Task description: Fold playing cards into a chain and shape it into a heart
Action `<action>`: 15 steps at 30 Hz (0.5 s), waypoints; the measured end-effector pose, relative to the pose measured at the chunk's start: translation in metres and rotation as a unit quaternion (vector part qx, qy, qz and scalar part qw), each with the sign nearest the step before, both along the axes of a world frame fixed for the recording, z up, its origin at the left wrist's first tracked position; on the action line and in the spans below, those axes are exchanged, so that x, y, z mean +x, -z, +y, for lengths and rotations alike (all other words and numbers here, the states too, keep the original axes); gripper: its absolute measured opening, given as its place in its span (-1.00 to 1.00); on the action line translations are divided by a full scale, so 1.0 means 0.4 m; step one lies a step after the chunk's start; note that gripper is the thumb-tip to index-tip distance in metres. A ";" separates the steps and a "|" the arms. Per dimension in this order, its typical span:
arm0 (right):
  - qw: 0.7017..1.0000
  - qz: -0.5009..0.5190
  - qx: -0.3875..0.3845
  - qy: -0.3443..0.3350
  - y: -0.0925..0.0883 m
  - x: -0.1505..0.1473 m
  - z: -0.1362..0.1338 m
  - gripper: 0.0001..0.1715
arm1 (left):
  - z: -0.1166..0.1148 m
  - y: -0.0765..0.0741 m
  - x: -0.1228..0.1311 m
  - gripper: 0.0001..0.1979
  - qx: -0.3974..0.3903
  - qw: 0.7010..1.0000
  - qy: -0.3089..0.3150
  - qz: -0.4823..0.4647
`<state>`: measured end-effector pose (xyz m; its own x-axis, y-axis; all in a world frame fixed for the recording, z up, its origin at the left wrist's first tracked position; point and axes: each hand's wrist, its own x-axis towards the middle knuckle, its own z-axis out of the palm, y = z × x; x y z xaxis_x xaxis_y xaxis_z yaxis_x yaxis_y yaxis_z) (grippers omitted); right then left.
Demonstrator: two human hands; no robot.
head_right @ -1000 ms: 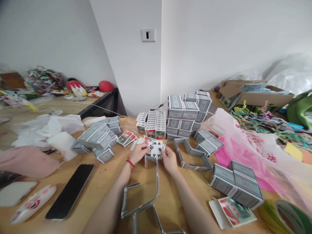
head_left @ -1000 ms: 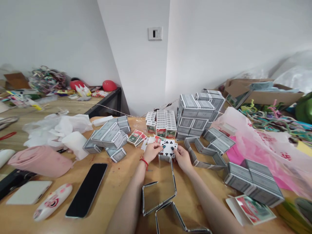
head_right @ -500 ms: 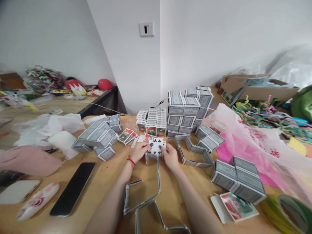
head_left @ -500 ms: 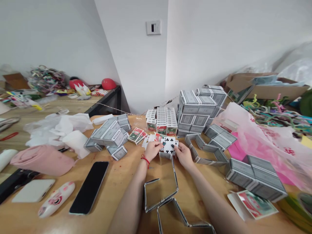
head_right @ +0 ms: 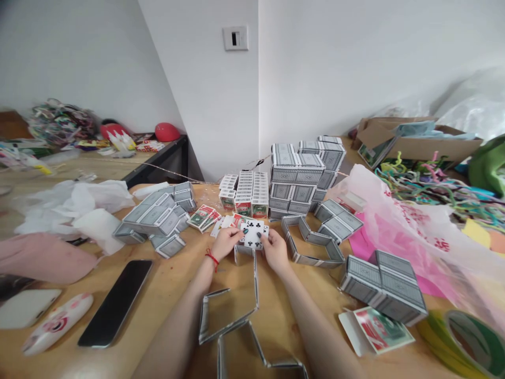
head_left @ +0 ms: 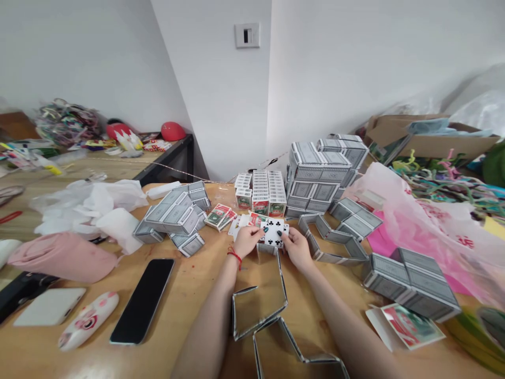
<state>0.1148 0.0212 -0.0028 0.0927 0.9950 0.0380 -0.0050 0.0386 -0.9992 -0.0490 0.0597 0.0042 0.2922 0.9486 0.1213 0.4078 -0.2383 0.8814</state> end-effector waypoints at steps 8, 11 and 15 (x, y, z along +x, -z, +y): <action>1.000 0.016 0.011 -0.006 0.007 0.005 -0.001 -0.62 | 0.001 0.003 0.000 -0.59 0.008 1.000 0.009 0.006; 1.000 0.019 0.013 -0.006 0.003 0.005 -0.003 -0.63 | 0.001 0.003 0.000 -0.58 0.008 1.000 0.008 0.002; 1.000 0.005 0.007 -0.005 0.005 0.005 -0.003 -0.61 | 0.002 0.004 0.000 -0.58 0.003 1.000 0.012 0.000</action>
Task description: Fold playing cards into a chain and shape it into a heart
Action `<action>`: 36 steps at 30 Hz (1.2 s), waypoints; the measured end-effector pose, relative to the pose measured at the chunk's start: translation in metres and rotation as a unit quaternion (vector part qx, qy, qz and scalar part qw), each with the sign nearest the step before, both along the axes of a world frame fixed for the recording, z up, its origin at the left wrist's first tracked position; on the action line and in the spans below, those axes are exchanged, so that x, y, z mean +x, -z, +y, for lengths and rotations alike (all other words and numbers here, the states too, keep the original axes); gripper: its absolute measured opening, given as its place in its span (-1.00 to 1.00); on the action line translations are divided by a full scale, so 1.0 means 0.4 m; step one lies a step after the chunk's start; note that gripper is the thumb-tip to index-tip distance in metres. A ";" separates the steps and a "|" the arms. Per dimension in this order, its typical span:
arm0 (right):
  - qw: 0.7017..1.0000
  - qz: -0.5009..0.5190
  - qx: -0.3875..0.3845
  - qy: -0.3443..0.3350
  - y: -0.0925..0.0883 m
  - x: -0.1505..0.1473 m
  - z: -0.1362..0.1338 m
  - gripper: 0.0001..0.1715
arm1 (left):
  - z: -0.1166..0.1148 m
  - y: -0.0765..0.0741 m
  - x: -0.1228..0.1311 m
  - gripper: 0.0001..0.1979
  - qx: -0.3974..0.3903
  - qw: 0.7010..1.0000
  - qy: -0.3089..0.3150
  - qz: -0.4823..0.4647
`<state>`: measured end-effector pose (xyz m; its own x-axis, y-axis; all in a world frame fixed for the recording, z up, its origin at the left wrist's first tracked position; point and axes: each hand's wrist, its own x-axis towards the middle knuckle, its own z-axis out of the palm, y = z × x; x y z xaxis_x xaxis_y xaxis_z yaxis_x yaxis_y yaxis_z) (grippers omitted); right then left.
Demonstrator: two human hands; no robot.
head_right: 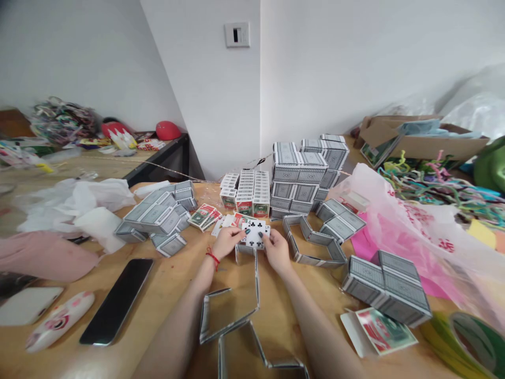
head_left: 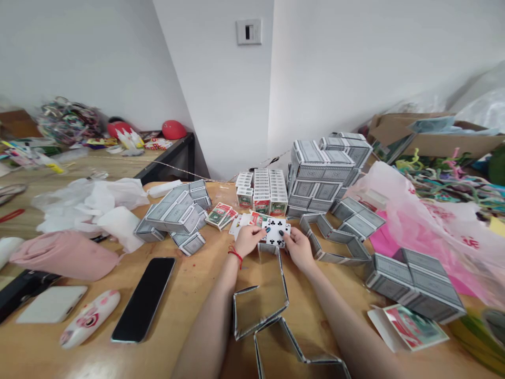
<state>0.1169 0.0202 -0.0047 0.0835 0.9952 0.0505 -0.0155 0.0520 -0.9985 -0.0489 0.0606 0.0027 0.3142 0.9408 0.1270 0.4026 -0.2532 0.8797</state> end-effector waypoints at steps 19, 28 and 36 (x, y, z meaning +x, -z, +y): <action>1.000 0.024 0.006 -0.016 0.010 0.013 0.010 -0.59 | -0.006 -0.014 0.005 -0.57 -0.006 1.000 0.001 0.000; 0.997 0.068 -0.022 -0.027 0.015 0.017 0.012 -0.63 | -0.001 -0.006 0.003 -0.57 0.005 1.000 0.015 0.008; 0.994 0.101 -0.037 -0.034 0.025 0.019 0.018 -0.65 | 0.000 -0.002 0.004 -0.56 0.014 1.000 0.014 0.011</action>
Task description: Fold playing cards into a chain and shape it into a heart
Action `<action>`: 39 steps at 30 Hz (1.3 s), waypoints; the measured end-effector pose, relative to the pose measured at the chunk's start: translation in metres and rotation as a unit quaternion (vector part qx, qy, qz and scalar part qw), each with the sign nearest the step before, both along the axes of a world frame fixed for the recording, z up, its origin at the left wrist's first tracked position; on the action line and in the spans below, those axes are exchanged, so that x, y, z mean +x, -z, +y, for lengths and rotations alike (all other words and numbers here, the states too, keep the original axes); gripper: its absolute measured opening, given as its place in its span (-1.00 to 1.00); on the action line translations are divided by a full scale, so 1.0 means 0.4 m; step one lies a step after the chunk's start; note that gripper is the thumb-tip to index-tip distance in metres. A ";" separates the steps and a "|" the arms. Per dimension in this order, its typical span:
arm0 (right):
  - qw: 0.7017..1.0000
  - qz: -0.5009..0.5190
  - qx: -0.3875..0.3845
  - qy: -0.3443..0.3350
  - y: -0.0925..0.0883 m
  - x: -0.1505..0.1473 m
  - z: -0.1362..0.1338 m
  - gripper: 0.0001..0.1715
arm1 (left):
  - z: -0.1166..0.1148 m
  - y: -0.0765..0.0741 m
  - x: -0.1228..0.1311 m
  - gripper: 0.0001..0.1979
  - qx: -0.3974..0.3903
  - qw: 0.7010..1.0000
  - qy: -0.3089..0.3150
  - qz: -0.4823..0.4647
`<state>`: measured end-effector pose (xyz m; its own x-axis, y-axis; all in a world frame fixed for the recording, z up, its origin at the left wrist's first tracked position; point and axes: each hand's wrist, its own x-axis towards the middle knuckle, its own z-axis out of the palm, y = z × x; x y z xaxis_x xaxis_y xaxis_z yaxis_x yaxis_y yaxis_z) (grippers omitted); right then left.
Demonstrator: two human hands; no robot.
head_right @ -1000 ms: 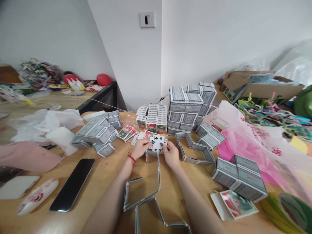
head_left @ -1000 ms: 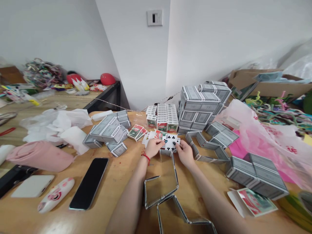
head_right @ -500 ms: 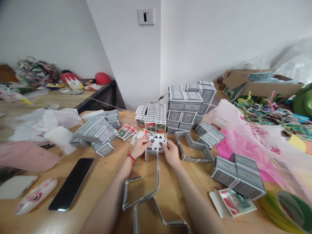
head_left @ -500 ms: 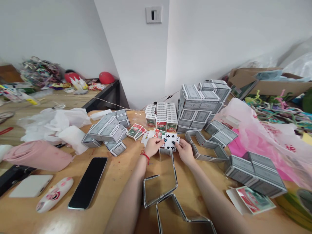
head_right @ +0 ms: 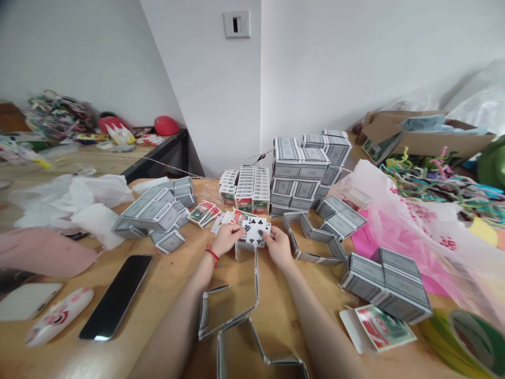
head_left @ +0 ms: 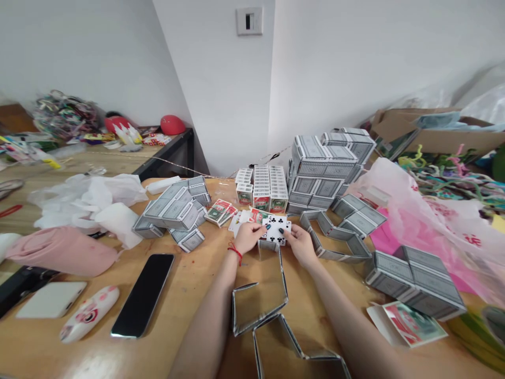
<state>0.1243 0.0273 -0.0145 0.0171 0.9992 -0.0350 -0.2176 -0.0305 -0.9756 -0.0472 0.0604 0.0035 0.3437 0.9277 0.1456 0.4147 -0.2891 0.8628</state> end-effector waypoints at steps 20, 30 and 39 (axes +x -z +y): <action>1.000 0.001 -0.012 0.011 -0.001 -0.002 0.001 -0.62 | 0.001 -0.008 -0.008 -0.73 -0.149 0.970 -0.048 -0.185; 1.000 0.026 -0.014 -0.003 -0.008 -0.001 0.002 -0.60 | 0.012 -0.003 -0.024 -0.68 -0.215 0.950 -0.024 -0.226; 1.000 0.012 -0.011 -0.008 -0.008 0.001 0.003 -0.58 | 0.017 0.000 -0.030 -0.65 -0.218 0.956 -0.017 -0.196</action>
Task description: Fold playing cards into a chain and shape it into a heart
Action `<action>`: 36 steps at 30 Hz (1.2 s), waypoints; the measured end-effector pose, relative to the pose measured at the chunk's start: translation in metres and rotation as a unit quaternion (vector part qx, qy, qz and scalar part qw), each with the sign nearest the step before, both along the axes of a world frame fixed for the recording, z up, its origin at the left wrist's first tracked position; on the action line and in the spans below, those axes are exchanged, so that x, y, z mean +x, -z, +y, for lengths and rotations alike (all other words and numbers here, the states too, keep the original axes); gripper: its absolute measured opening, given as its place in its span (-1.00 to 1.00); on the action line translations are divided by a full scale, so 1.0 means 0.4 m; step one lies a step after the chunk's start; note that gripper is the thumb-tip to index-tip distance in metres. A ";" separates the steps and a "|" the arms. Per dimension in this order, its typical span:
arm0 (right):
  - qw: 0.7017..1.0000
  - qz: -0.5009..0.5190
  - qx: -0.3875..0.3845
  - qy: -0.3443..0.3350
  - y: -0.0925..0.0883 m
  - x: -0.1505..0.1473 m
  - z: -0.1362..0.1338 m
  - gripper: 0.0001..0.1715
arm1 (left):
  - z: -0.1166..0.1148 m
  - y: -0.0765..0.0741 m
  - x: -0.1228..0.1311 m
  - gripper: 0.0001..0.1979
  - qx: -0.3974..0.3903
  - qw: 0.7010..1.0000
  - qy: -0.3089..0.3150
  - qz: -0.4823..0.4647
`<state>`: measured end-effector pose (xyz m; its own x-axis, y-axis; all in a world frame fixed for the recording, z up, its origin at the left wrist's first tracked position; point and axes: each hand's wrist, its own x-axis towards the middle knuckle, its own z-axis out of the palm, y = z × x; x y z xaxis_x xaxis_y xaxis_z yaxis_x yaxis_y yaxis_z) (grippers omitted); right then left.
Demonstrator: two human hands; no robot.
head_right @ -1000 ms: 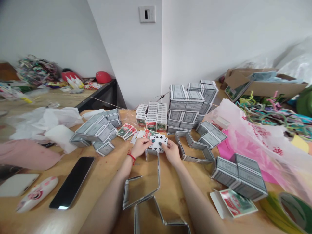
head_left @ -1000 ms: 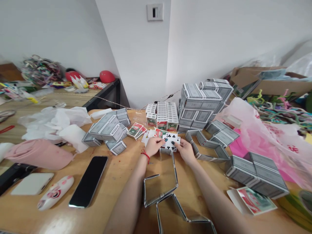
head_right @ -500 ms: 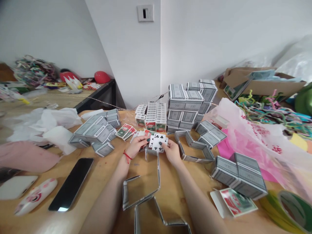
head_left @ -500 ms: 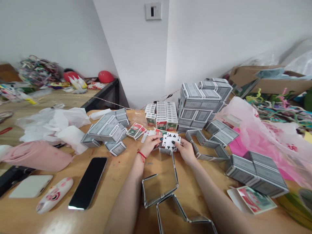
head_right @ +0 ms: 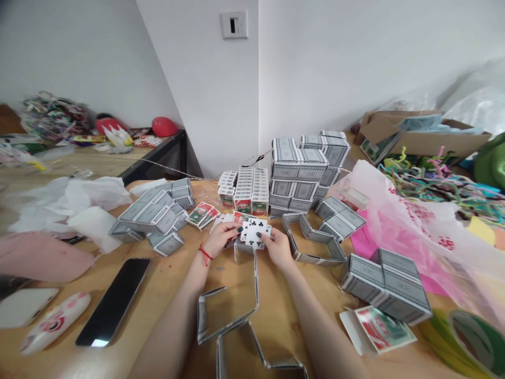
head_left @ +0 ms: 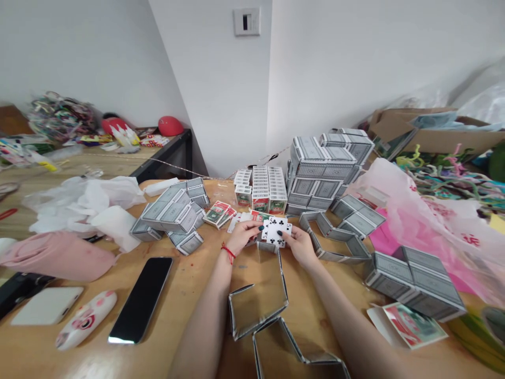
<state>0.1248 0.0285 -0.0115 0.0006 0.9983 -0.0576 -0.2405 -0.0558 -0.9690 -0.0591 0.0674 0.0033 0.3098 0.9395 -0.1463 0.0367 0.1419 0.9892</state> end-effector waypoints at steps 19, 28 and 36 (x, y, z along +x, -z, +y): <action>0.994 -0.098 0.036 0.041 0.011 -0.009 -0.007 -0.59 | -0.010 -0.030 0.018 -0.66 0.031 0.992 0.112 0.040; 0.990 -0.126 0.034 0.059 0.020 -0.006 -0.006 -0.66 | -0.018 -0.046 0.041 -0.70 0.058 0.992 0.064 0.091; 0.997 -0.071 0.031 0.023 0.009 -0.007 -0.006 -0.62 | -0.015 -0.043 0.049 -0.67 0.052 0.994 0.016 0.090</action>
